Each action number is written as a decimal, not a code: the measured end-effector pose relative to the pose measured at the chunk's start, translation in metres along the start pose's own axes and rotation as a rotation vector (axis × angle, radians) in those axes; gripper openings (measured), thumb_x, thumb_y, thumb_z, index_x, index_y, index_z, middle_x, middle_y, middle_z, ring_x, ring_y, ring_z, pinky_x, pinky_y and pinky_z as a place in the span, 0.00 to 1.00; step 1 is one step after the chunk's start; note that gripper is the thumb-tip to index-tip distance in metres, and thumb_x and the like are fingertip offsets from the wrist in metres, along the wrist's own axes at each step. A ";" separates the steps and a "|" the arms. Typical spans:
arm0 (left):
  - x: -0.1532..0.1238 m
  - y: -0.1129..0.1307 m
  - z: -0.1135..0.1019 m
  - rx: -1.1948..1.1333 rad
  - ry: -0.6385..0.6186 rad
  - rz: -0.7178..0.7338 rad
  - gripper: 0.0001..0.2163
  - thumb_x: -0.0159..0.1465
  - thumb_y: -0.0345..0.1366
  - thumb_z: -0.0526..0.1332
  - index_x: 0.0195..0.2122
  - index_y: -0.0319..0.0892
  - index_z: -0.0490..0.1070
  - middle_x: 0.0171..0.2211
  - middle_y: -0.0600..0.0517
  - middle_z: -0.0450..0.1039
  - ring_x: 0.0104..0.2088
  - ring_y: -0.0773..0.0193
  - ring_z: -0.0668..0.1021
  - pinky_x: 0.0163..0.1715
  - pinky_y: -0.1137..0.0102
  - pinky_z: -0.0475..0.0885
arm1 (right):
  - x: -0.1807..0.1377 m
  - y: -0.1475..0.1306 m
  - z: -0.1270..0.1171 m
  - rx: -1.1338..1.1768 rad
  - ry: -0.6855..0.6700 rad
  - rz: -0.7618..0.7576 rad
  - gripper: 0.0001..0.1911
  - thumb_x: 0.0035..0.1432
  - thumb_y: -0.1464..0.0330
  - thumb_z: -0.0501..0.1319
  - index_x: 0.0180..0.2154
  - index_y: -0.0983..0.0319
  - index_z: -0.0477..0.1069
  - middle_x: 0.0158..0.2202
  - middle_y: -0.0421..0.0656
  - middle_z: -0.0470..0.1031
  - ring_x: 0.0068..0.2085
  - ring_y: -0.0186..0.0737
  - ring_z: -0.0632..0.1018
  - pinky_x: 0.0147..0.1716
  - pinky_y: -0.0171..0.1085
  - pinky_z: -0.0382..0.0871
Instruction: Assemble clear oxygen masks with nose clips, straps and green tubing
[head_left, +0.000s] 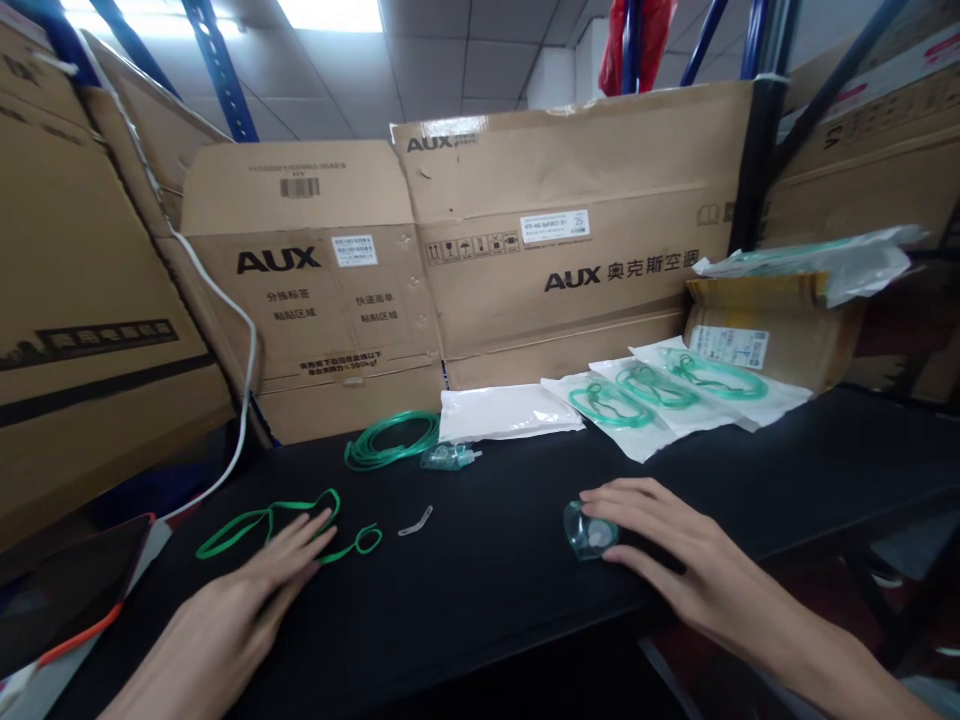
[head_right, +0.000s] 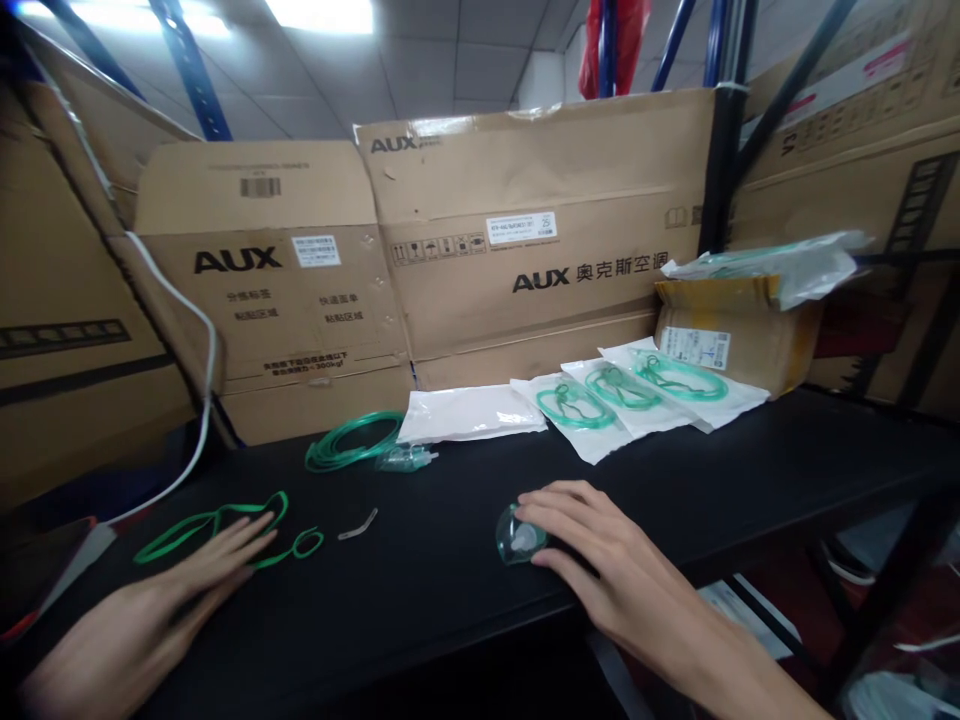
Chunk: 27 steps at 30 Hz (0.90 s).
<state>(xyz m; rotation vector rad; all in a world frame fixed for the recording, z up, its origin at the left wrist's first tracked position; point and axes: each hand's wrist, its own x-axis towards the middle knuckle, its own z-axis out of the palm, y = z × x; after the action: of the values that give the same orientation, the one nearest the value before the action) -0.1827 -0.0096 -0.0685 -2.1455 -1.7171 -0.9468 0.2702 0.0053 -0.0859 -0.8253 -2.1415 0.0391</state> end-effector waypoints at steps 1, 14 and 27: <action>0.007 0.005 0.000 0.027 -0.004 0.016 0.19 0.66 0.56 0.56 0.51 0.60 0.81 0.57 0.60 0.79 0.59 0.47 0.78 0.61 0.51 0.72 | 0.003 -0.001 0.000 0.004 -0.027 -0.020 0.22 0.70 0.72 0.60 0.62 0.51 0.69 0.59 0.44 0.78 0.59 0.49 0.77 0.55 0.49 0.80; 0.012 0.155 0.054 -0.179 -0.114 0.157 0.26 0.71 0.46 0.60 0.69 0.56 0.61 0.64 0.53 0.73 0.61 0.55 0.78 0.56 0.59 0.78 | 0.036 -0.038 0.003 0.051 -0.045 -0.164 0.27 0.59 0.85 0.50 0.54 0.60 0.73 0.62 0.51 0.74 0.64 0.46 0.73 0.62 0.50 0.72; 0.012 0.156 0.046 -0.353 -0.262 -0.084 0.12 0.73 0.46 0.56 0.42 0.54 0.80 0.43 0.56 0.83 0.47 0.55 0.83 0.52 0.57 0.77 | 0.040 -0.039 0.037 0.115 -0.164 0.064 0.16 0.72 0.69 0.57 0.59 0.54 0.68 0.63 0.48 0.69 0.62 0.47 0.74 0.61 0.46 0.73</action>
<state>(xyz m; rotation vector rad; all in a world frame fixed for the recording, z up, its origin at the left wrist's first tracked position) -0.0201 -0.0192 -0.0638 -2.5354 -1.8898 -1.1030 0.2046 0.0065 -0.0716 -0.8482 -2.2414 0.2694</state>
